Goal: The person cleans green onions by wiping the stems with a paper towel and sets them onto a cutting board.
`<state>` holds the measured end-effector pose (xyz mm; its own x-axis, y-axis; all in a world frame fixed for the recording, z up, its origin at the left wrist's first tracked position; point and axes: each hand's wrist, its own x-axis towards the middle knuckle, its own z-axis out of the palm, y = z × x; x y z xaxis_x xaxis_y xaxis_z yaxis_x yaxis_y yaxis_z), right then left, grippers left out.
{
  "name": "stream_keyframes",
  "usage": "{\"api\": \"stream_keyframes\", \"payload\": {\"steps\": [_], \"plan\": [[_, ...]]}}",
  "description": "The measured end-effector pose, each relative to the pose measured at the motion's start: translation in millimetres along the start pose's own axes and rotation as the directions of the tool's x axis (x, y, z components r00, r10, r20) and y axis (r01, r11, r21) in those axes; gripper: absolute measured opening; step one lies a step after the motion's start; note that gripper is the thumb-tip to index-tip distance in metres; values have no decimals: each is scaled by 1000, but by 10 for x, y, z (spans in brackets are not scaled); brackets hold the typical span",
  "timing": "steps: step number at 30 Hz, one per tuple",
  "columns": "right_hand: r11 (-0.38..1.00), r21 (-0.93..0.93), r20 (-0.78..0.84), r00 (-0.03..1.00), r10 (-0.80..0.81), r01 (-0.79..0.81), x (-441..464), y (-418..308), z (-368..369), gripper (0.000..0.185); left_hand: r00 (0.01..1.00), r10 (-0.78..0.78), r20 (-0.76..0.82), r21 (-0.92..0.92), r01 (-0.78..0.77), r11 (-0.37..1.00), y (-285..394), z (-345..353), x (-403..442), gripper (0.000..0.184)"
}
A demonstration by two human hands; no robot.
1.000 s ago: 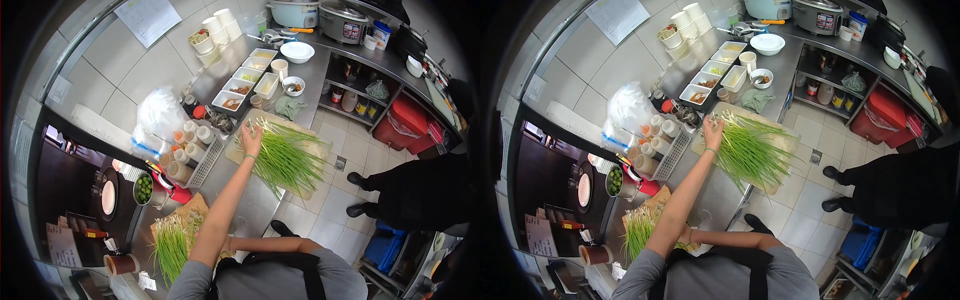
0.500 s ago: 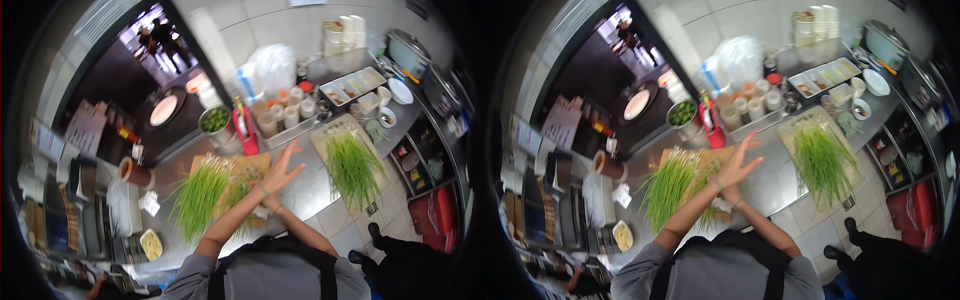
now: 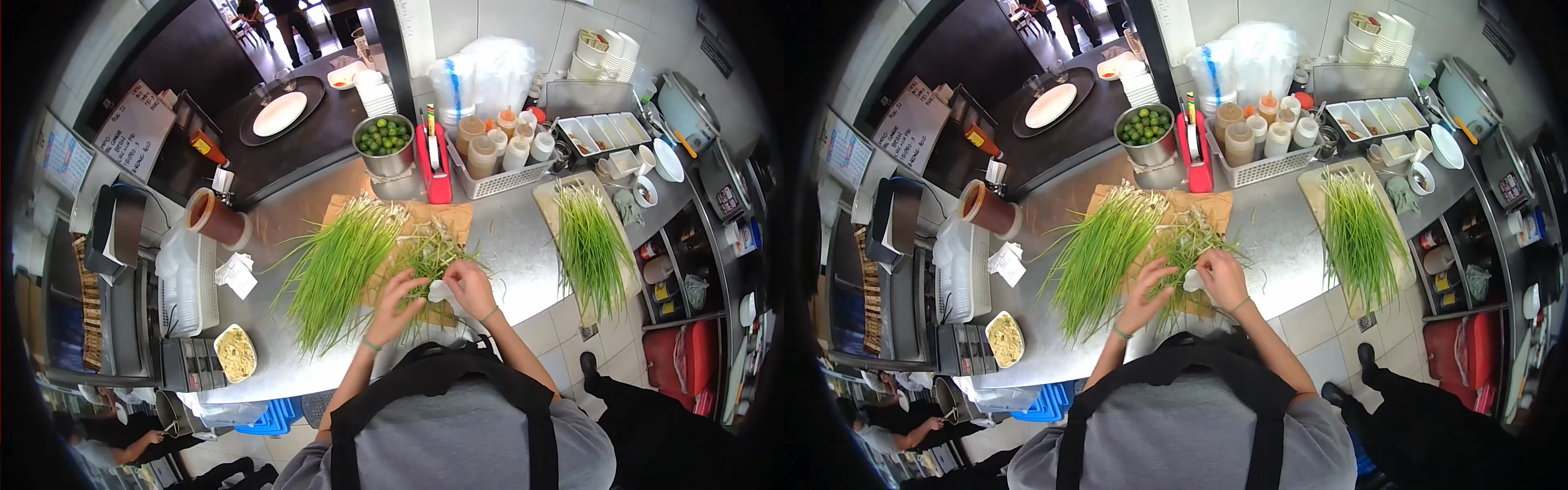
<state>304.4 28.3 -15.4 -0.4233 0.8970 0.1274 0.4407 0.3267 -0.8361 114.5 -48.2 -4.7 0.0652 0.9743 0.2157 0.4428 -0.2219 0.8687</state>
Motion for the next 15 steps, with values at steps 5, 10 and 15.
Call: {"api": "stream_keyframes", "payload": {"steps": [5, 10, 15], "plan": [[910, -413, -45, 996, -72, 47, -28, -159, -91, 14, 999, -36, -26, 216, 40, 976, 21, 191, 118, 31], [860, -511, 59, 998, 30, 5, -119, -19, -63, 19, 995, 43, 89, 93, -51, 994, -1, 120, 132, 34], [625, 691, 274, 932, 236, -361, 3, -127, -206, 11, 998, 51, 46, -79, -47, 996, 151, 242, 159, 41]]}}
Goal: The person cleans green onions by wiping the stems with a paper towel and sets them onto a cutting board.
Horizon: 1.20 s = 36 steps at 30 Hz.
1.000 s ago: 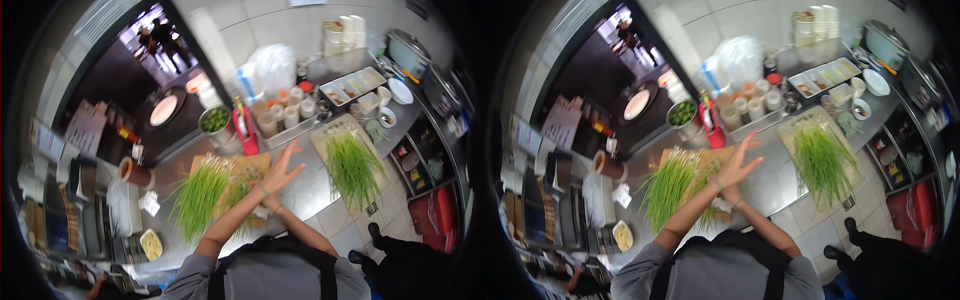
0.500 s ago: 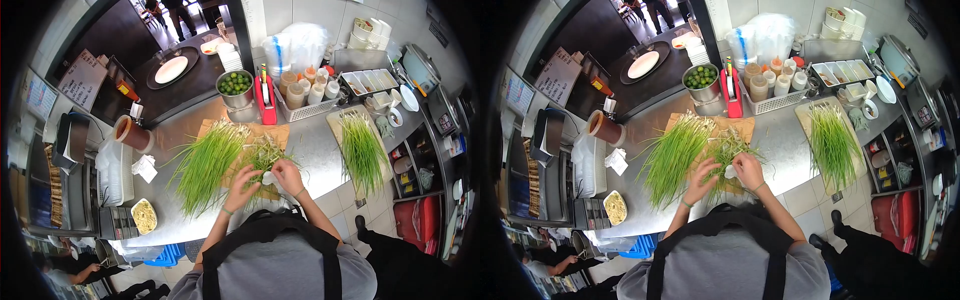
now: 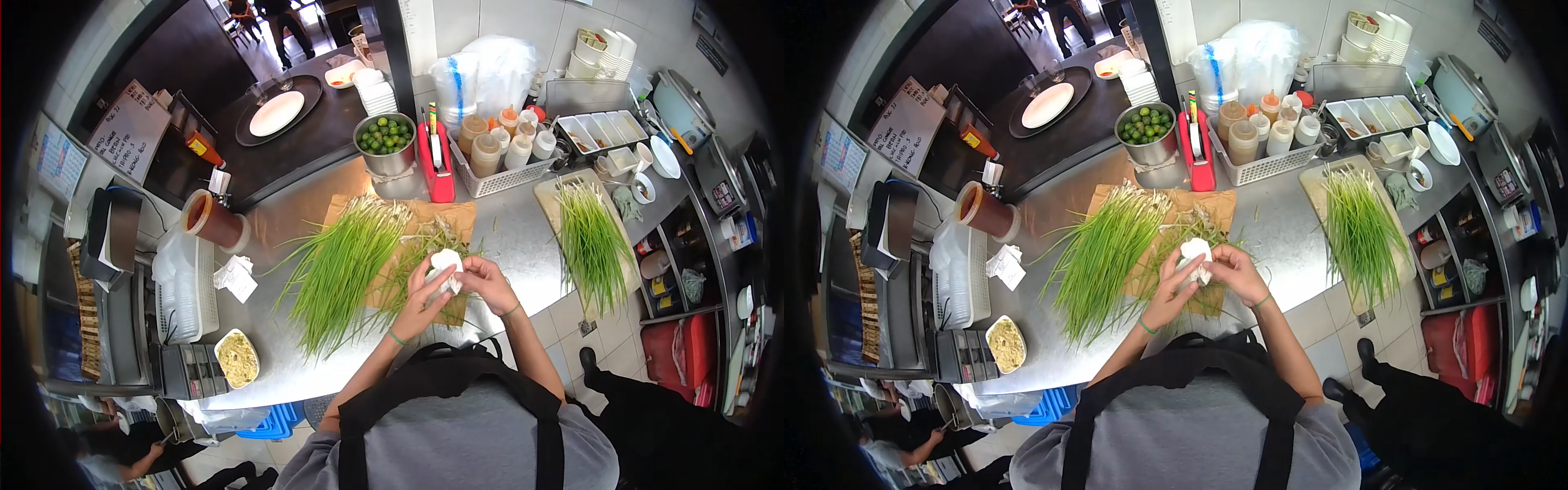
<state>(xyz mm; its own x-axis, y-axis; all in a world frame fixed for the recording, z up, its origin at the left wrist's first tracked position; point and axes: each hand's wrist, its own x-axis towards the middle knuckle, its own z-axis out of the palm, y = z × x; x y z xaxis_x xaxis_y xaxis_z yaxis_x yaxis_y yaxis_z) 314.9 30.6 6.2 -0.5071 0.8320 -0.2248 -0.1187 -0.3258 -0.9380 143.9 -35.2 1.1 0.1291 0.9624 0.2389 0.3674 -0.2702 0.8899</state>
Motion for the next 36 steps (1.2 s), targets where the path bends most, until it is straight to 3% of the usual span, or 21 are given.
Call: {"api": "stream_keyframes", "payload": {"steps": [1, 2, 6, 9, 10, 12, 15, 17, 25, 31, 34, 36], "plan": [[969, 238, 28, 998, 61, -66, -12, -48, 52, 9, 1000, 10, 5, 27, -10, 1000, -4, 17, 3, 40], [932, 360, 12, 999, 43, -45, -8, -28, 86, 6, 1000, 20, 9, 54, -20, 998, -11, 34, 6, 40], [824, 567, -84, 995, 45, 11, 26, 45, -5, 3, 994, 97, 54, 217, -107, 970, -45, -48, -37, 31], [883, 460, -152, 988, -25, 93, 47, 87, -127, 5, 995, 95, -18, 436, -78, 897, -272, -255, 40, 18], [938, 336, -185, 983, -20, 82, 30, 40, -117, 5, 986, 124, -113, 454, -59, 889, -397, -338, 121, 11], [980, 154, -178, 979, -98, 126, 43, 85, -87, 7, 929, 127, -348, 624, 128, 771, -670, -439, 236, 12], [977, -29, -172, 962, -211, 209, 88, 199, 24, 9, 913, 134, -386, 768, 237, 595, -984, -596, 379, 15], [952, -131, -170, 940, -297, 277, 100, 202, 84, 9, 931, 110, -349, 800, 235, 552, -1040, -628, 402, 15], [974, -44, -188, 956, -227, 222, 76, 58, 67, 8, 907, 212, -363, 839, 219, 499, -1195, -642, 535, 8], [969, 22, -176, 955, -237, 244, 39, -65, 130, 9, 912, 164, -375, 846, 264, 463, -1126, -704, 574, 7], [958, 33, -211, 939, -271, 284, 33, -62, -7, 9, 899, 92, -429, 796, 327, 510, -851, -858, 497, 5], [959, 83, -205, 946, -251, 272, 42, -35, -46, 10, 886, 24, -464, 695, 347, 630, -753, -965, 448, 6]]}}
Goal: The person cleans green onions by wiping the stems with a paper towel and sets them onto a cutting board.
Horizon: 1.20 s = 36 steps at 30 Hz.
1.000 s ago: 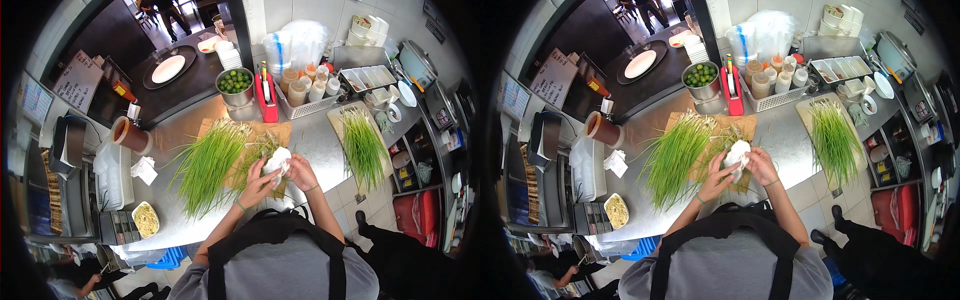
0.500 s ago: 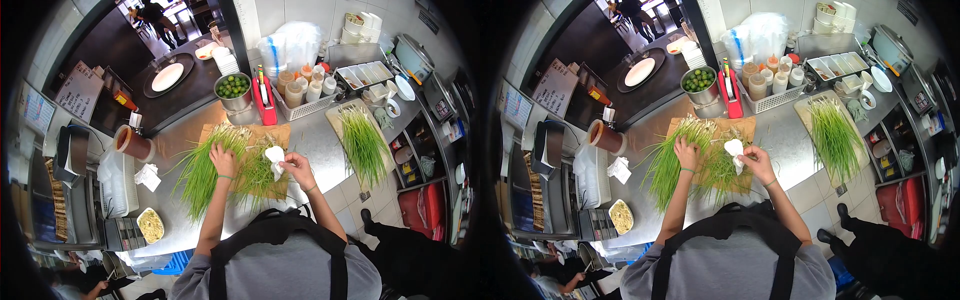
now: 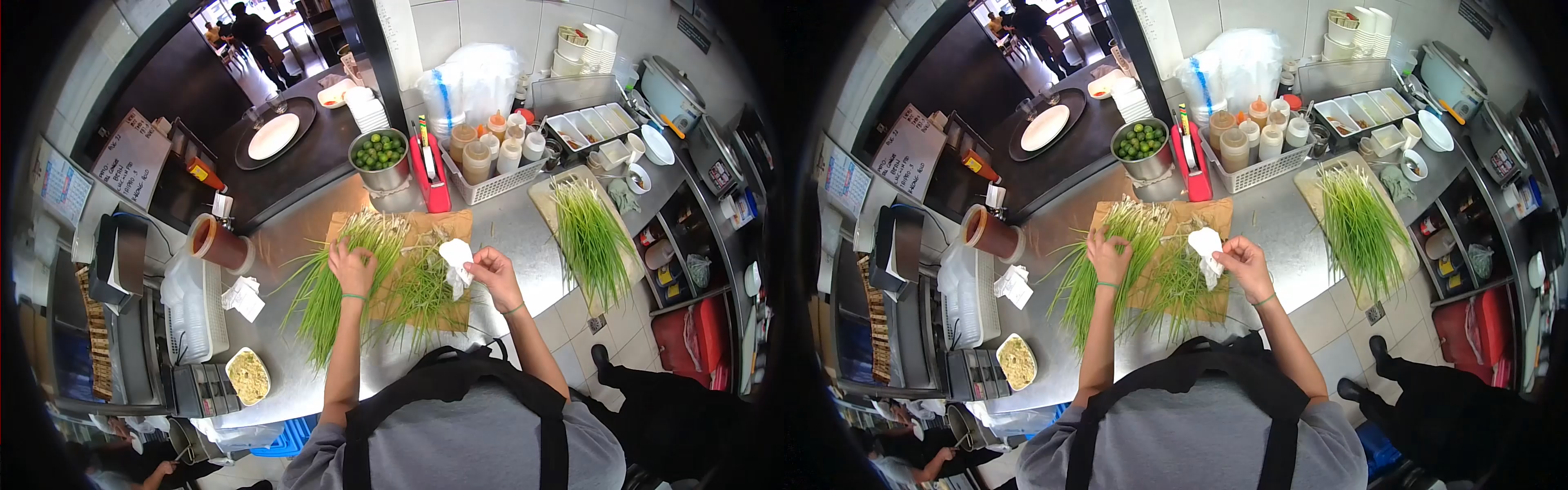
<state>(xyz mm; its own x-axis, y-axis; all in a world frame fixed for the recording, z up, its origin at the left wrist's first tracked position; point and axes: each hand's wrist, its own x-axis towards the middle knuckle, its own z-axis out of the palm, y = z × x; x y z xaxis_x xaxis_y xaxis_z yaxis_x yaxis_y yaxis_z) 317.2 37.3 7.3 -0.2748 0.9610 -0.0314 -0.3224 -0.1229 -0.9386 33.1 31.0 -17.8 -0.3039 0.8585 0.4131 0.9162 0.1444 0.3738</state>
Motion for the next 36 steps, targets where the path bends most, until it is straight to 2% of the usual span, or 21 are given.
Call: {"api": "stream_keyframes", "payload": {"steps": [2, 6, 8, 11, 14, 17, 20, 23, 24, 27, 30, 33, 36], "plan": [[998, 49, 7, 1000, 28, -28, -2, 16, 16, 11, 997, -63, 38, -128, 68, 989, -48, -116, 14, 6], [987, 126, 16, 995, 97, -98, 10, -60, 242, 13, 979, -56, 198, -477, 146, 867, -74, -351, 54, 7], [985, 87, 40, 989, 144, -147, 17, -162, 312, 19, 977, -20, 211, -623, 151, 768, -28, -427, 26, 7], [988, 139, 100, 994, 47, -61, 90, -132, 414, 28, 955, -50, 293, -810, 275, 518, 139, -528, -48, 6], [972, 193, 167, 981, 102, -134, 72, -208, 505, 32, 939, -21, 344, -850, 321, 417, 401, -740, -109, 5], [971, 214, 142, 987, 80, -110, 49, -228, 569, 32, 891, 11, 454, -849, 428, 311, 597, -888, -164, 3], [946, 283, 164, 980, 115, -158, 21, -298, 635, 31, 898, 47, 438, -865, 406, 296, 663, -753, -253, 4], [965, 191, 157, 976, 149, -178, 5, -192, 666, 31, 913, 141, 384, -817, 264, 513, 688, -544, -345, 2], [968, 156, 152, 973, 172, -195, 1, -173, 668, 26, 920, 154, 360, -822, 234, 519, 724, -507, -369, 4], [984, 109, 154, 981, 120, -137, -20, -148, 647, 17, 944, 199, 263, -744, 68, 664, 773, -497, -391, 7], [993, 53, 115, 988, 102, -109, -25, -175, 626, 10, 947, 204, 248, -722, 40, 691, 819, -568, -384, 9], [998, -63, 139, 990, 21, -13, -26, -162, 608, 9, 946, 208, 250, -731, 44, 681, 813, -576, -391, 7], [999, -16, 126, 991, 49, -47, -10, -82, 606, 8, 943, 180, 279, -752, 98, 652, 801, -548, -419, 6]]}}
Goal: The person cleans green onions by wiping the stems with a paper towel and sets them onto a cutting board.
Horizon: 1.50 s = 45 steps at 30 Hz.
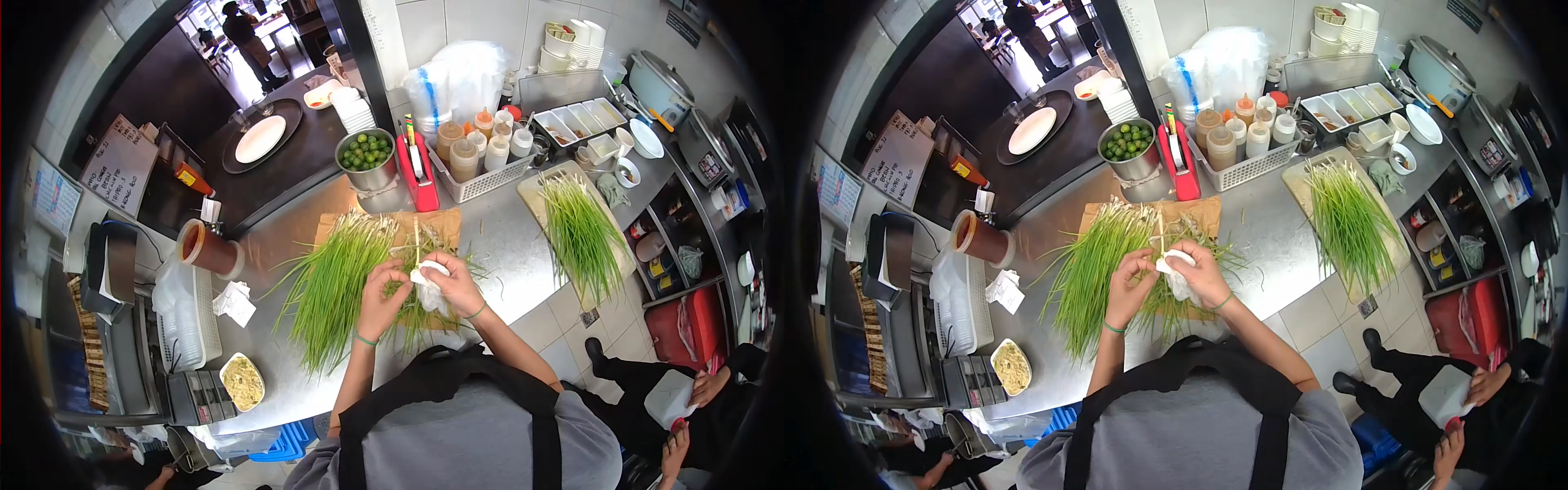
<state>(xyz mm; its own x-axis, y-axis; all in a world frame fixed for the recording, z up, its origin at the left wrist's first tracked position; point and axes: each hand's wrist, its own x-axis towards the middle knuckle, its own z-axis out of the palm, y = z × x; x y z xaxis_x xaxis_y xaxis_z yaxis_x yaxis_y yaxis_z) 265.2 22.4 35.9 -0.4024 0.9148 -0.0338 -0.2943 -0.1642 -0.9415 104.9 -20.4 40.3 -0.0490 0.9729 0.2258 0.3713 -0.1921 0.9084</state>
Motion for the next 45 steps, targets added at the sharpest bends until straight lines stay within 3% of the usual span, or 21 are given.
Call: {"api": "stream_keyframes", "payload": {"steps": [4, 7, 11, 12, 15, 18, 21, 24, 27, 31, 34, 40, 43, 45], "plan": [[965, -208, -121, 975, -187, 159, 95, 93, -154, 8, 1000, -17, -17, -17, 17, 1000, 27, -56, -49, 5], [996, 87, -187, 981, 44, -28, 77, -61, -232, 9, 999, -10, -40, 34, 12, 999, 2, -87, -98, 6], [948, 226, 100, 973, 208, -226, 18, -222, -204, 24, 997, 18, -69, 142, -8, 990, 95, -85, -114, 8], [950, 201, 155, 965, 210, -239, 8, -199, -191, 30, 996, 29, -79, 179, -14, 984, 111, -66, -109, 9], [974, 82, 172, 965, 197, -214, -2, -94, -114, 21, 995, 86, -55, 215, -72, 974, 81, -8, -79, 13], [971, -235, 134, 991, -19, 50, 0, -70, -89, 16, 991, 80, -109, 255, -50, 966, 143, 13, -72, 12], [828, -510, 146, 972, -186, 235, 6, -31, -80, 15, 976, 64, -209, 180, -26, 983, 142, -2, -10, 12], [843, -483, 174, 969, -174, 238, -6, -1, -45, 16, 982, -46, -185, -167, 15, 986, -2, 29, 59, 12], [914, -363, 170, 978, -125, 179, -8, -53, -23, 16, 972, -225, -63, -486, 168, 858, 68, 19, 70, 11], [996, -92, 54, 998, -18, 23, -23, -144, 64, 16, 974, -219, -50, -484, 169, 858, 31, 29, 79, 8], [921, -318, 153, 971, -186, 226, 44, 7, 46, 16, 972, -235, -24, -518, 188, 834, 12, 62, 87, 7], [807, -554, 240, 967, -82, 206, -15, 18, -53, 18, 933, -338, -125, -686, 165, 709, 27, -87, 155, 4], [791, -564, 257, 961, -106, 238, -23, 20, -142, 19, 922, -368, -117, -712, 181, 679, -30, -189, 165, 4], [740, -657, 192, 981, -18, 142, -25, -66, -233, 18, 908, -395, -142, -719, 180, 672, -53, -243, 170, 5]]}}
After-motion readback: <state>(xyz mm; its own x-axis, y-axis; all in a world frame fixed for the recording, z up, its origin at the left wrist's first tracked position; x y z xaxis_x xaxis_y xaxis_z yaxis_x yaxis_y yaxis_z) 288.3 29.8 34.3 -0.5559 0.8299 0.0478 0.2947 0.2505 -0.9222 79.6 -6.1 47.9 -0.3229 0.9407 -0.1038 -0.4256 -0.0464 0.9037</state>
